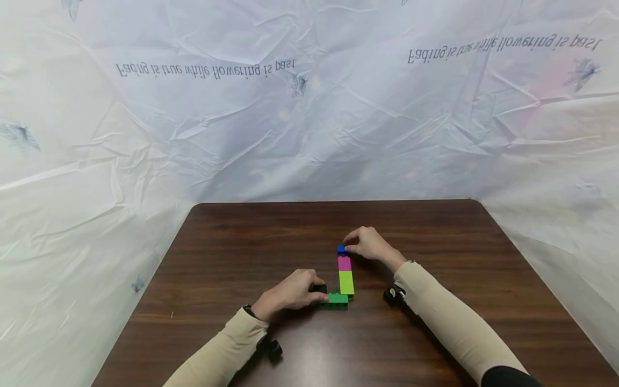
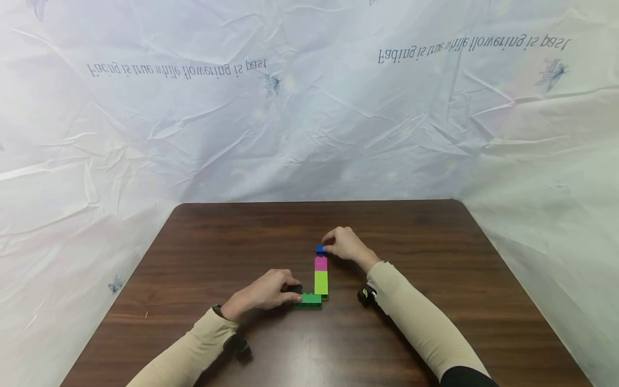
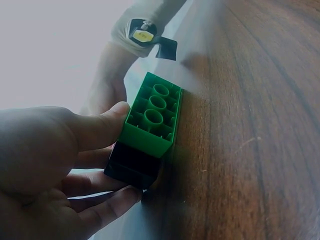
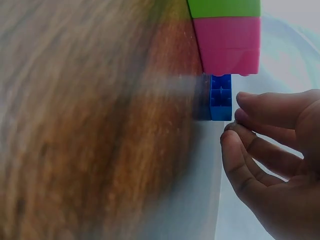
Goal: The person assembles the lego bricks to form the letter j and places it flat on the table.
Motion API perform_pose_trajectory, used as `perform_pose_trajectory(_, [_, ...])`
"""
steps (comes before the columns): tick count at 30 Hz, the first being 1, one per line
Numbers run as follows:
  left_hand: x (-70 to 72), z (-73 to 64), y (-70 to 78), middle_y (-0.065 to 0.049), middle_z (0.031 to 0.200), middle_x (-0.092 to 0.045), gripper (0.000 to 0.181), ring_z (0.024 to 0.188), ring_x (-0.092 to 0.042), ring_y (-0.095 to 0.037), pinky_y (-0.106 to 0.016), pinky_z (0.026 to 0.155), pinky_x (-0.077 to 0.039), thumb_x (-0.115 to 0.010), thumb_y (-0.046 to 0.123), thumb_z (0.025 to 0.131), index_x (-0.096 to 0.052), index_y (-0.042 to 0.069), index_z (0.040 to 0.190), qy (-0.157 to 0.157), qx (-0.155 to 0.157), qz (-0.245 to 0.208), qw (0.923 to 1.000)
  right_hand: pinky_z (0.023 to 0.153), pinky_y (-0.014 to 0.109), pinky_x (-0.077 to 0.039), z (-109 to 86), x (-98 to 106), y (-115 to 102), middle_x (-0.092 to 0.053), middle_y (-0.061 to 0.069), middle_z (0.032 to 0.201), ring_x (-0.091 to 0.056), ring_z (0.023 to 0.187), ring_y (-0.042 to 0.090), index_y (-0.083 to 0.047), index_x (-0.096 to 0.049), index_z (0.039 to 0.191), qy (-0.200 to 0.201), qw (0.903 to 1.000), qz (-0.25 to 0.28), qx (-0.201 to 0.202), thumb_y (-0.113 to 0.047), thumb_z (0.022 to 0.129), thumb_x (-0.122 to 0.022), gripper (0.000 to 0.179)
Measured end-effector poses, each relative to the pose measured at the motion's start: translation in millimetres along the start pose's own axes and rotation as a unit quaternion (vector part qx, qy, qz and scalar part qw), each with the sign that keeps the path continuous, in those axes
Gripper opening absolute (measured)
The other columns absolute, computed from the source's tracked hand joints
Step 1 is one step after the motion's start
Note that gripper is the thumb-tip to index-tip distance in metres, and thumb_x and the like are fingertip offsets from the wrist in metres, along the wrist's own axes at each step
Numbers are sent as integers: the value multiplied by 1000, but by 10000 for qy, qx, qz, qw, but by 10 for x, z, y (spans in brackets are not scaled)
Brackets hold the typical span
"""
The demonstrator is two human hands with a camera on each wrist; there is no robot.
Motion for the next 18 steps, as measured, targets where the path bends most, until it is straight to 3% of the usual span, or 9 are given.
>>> perform_pose_trajectory(18, [-8,7,22,1,101,-65,45,81,-56,-3,-18,69,-46,-66,42,92,-70,8,121,-4,-75,14,10000,77,36,-54,-26,-50,47,-72,4,108,-65,94,18,-16,-76,105,-7,10000,-25,-42,-21,90,-71,17])
Point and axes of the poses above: each hand's wrist, its own z-axis towards the middle knuckle, its own x-axis out of the back of the hand, y = z × x, the point moved 9 cm from there along z, towards the middle knuckle
